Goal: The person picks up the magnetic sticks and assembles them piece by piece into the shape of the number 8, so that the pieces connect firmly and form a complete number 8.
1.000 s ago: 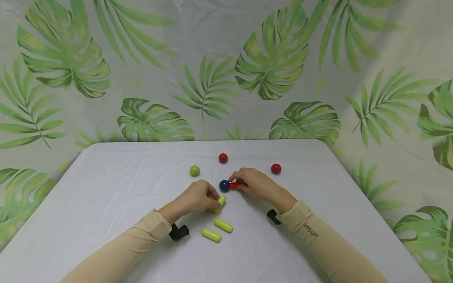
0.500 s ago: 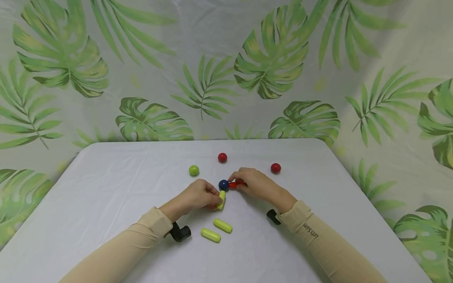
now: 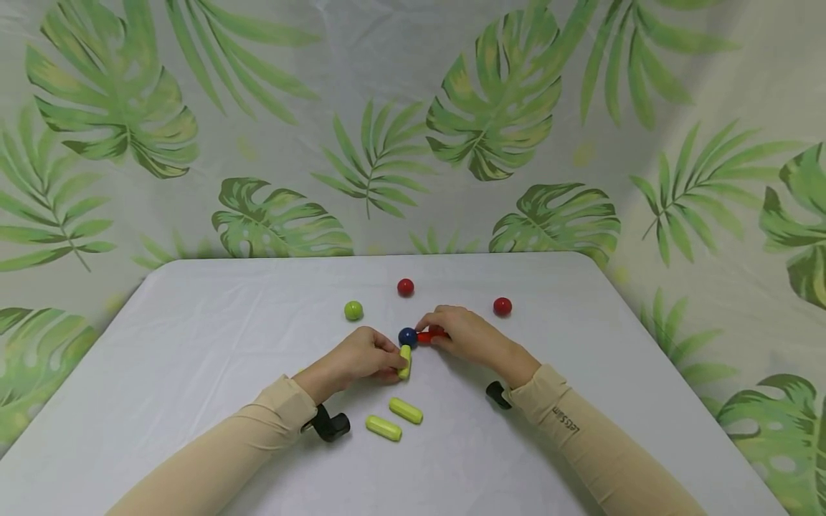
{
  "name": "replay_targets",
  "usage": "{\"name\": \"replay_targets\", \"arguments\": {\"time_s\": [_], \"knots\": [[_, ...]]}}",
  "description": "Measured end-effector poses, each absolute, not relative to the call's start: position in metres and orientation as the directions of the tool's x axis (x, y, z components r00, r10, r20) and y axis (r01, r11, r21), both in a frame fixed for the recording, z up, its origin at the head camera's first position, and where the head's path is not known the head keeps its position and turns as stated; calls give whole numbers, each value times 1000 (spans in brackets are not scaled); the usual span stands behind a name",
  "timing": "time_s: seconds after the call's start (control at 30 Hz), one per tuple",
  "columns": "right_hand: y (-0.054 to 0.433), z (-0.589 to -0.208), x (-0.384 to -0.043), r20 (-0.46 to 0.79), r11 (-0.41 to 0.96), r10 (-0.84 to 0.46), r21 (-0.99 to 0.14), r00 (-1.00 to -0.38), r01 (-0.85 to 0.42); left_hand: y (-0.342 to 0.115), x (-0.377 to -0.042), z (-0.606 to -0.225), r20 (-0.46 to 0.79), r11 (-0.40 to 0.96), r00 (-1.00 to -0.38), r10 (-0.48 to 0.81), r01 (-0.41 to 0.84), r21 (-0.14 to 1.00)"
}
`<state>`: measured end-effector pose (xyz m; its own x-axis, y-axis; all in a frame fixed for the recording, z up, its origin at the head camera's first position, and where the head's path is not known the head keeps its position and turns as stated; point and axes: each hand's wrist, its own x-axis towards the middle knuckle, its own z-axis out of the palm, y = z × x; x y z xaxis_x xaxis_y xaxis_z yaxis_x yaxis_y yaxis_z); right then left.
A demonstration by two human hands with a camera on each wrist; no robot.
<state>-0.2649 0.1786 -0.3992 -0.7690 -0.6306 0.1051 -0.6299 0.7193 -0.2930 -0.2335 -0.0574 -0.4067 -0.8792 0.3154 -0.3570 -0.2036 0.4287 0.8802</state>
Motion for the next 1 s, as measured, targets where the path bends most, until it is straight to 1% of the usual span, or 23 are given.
{"name": "replay_targets", "arguments": {"time_s": [0.33,0.6,1.0], "knots": [[178,-399,-266,90,724,-626,-302,-775,-620,-56,-233,-407,-365,409,-882,299,-226,884],[177,-399,-266,90,716,-635,-304,-767,-629,-53,-232,-406,-365,391,-886,286,-240,889],[179,-399,-266,79,720,-627,-321,-775,-615,-50,-231,-405,-352,405,-891,285,-221,887]]}}
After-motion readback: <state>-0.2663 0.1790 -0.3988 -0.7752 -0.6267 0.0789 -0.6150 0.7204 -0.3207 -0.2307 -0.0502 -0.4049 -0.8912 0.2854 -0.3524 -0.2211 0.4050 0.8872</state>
